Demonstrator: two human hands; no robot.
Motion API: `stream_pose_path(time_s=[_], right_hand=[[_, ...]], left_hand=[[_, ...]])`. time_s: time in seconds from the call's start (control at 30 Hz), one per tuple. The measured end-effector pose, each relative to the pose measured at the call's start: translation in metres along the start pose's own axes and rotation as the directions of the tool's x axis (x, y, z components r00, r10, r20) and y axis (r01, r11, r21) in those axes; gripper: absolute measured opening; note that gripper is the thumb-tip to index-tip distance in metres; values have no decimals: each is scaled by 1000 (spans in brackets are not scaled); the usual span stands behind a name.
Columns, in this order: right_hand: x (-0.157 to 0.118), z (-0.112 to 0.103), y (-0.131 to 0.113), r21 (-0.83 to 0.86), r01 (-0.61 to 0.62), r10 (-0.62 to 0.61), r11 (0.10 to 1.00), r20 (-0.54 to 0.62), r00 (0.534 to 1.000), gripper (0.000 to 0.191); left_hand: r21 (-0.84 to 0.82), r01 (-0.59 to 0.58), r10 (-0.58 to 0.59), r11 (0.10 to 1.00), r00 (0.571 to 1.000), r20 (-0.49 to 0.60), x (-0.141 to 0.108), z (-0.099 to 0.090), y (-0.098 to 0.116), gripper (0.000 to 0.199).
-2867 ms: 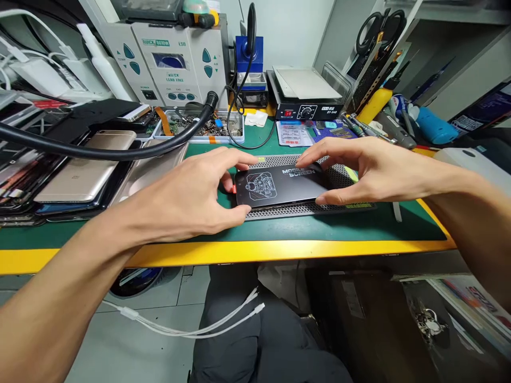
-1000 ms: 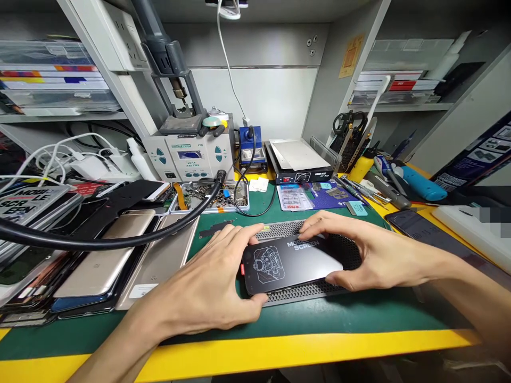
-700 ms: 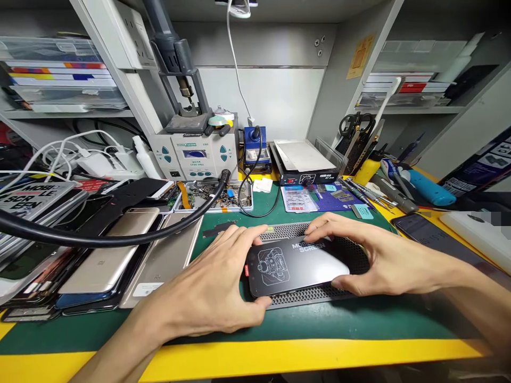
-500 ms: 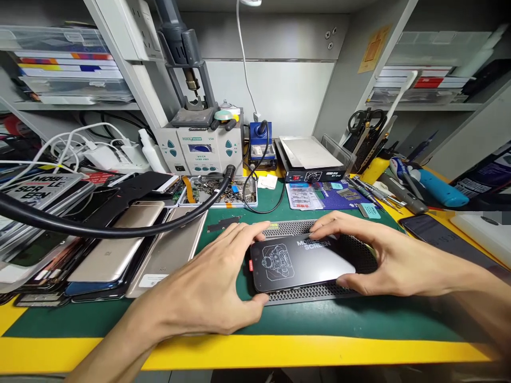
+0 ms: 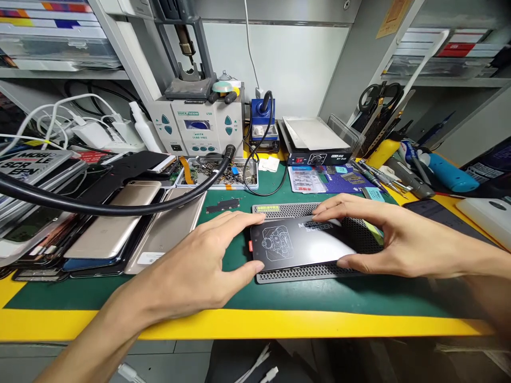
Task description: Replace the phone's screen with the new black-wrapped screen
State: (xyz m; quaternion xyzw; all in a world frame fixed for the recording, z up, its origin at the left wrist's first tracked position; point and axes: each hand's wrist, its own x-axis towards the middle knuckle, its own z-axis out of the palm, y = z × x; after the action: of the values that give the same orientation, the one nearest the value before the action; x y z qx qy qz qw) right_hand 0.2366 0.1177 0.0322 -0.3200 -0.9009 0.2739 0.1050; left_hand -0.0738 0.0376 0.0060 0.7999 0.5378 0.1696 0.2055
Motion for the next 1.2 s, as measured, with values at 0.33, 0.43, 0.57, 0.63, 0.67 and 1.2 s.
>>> stream_pose_path(time_s=[0.33,0.43,0.57,0.63,0.67,1.2], right_hand=[[-3,1,1,-40,-34,35,999,22,999,57],[-3,1,1,-51,-32,33,998,21,999,56],[-2,0,0,-62,-31,31,998,-1,1000,55],[-2,0,0,-66,-39,39,997,-5,999,55],[-2,1,0,-66,-41,41,997,-5,999,54],[2,5,0,-114,23,-25,993,-21,999,53]], left_hand=[[61,-28,27,998,1000,11,-6,1,1,54],[48,-68,66,997,997,26,-5,2,0,47],[39,-103,103,994,995,4,-1,2,-1,44],[51,-122,123,991,992,-12,0,1,0,45],[63,-125,125,990,992,-5,1,0,1,47],[128,-138,136,982,990,26,12,-9,-1,57]])
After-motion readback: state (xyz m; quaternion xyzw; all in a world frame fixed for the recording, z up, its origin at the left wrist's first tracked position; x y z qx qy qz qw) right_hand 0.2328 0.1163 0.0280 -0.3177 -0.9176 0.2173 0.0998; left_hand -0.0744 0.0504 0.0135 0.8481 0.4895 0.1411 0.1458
